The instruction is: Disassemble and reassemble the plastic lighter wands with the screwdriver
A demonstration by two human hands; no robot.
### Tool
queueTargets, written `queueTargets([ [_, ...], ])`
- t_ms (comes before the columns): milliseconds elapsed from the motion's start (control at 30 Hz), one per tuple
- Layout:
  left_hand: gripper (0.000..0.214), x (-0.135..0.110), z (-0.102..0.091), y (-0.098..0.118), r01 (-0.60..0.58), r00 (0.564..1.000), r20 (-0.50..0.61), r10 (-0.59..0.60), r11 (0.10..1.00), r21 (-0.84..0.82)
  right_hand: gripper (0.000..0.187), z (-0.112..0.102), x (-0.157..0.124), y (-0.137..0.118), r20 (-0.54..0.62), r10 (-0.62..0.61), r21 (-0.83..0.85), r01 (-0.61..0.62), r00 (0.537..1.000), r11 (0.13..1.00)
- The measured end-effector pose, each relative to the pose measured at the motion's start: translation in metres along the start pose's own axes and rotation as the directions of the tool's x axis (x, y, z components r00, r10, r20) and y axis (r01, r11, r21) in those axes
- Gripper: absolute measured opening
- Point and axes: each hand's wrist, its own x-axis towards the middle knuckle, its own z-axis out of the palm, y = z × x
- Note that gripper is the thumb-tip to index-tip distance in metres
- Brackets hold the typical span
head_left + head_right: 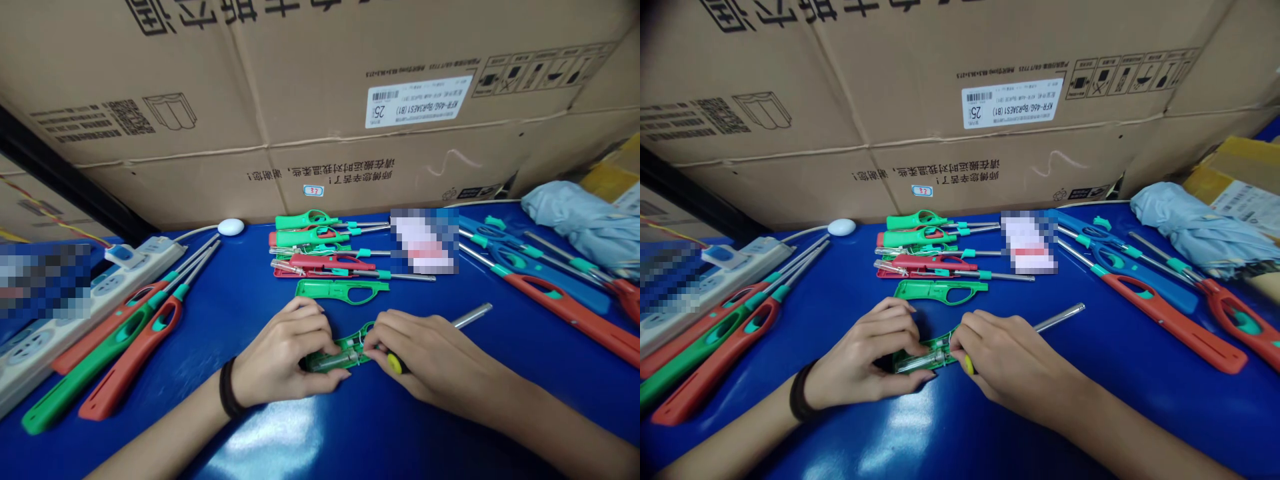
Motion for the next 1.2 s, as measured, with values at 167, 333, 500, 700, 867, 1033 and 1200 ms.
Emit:
queueTargets([
  [167, 0.013, -0.0008, 0.0018, 0.0001, -0.005, 1.0, -0.009, 0.005, 1.0, 0.006, 0.014, 0.0001, 0.0006, 0.0, -0.013, -0.016, -0.014, 0.015, 1.0, 1.0],
  [333, 0.011, -0.0005, 0.0021, 0.0005, -0.009, 1.0, -0.011, 0.009, 1.0, 0.006, 0.015, 0.0005, -0.0003, -0.0002, -0.002, -0.022, -0.013, 0.022, 1.0, 1.0],
  [500, 0.011, -0.0001, 0.002, 0.0008, -0.004, 1.0, -0.007, 0.004, 1.0, 0.01, 0.015, 0.0009, -0.0004, 0.0006, -0.011, -0.027, -0.016, 0.027, 1.0, 1.0],
  [700, 0.012, -0.0001, 0.0014, 0.0008, 0.01, 1.0, 0.006, -0.01, 1.0, 0.017, 0.012, -0.0001, -0.0009, -0.0003, -0.012, -0.026, -0.017, 0.026, 1.0, 1.0],
  [867, 0.011, 0.0006, 0.0003, 0.001, 0.003, 1.0, 0.016, -0.004, 1.0, 0.025, 0.012, -0.0005, -0.0027, 0.0005, 0.001, -0.027, -0.012, 0.027, 1.0, 1.0],
  [1033, 0.012, 0.0007, 0.0006, 0.0005, -0.006, 1.0, 0.005, 0.006, 1.0, 0.026, 0.012, -0.0038, -0.0036, 0.0011, 0.008, -0.001, 0.004, 0.001, 1.0, 1.0],
  [1200, 0.012, 0.0004, 0.001, 0.0001, -0.014, 1.0, 0.003, 0.014, 1.0, 0.022, 0.011, -0.0052, -0.0021, -0.0005, 0.035, -0.006, -0.009, 0.006, 0.999, 1.0],
])
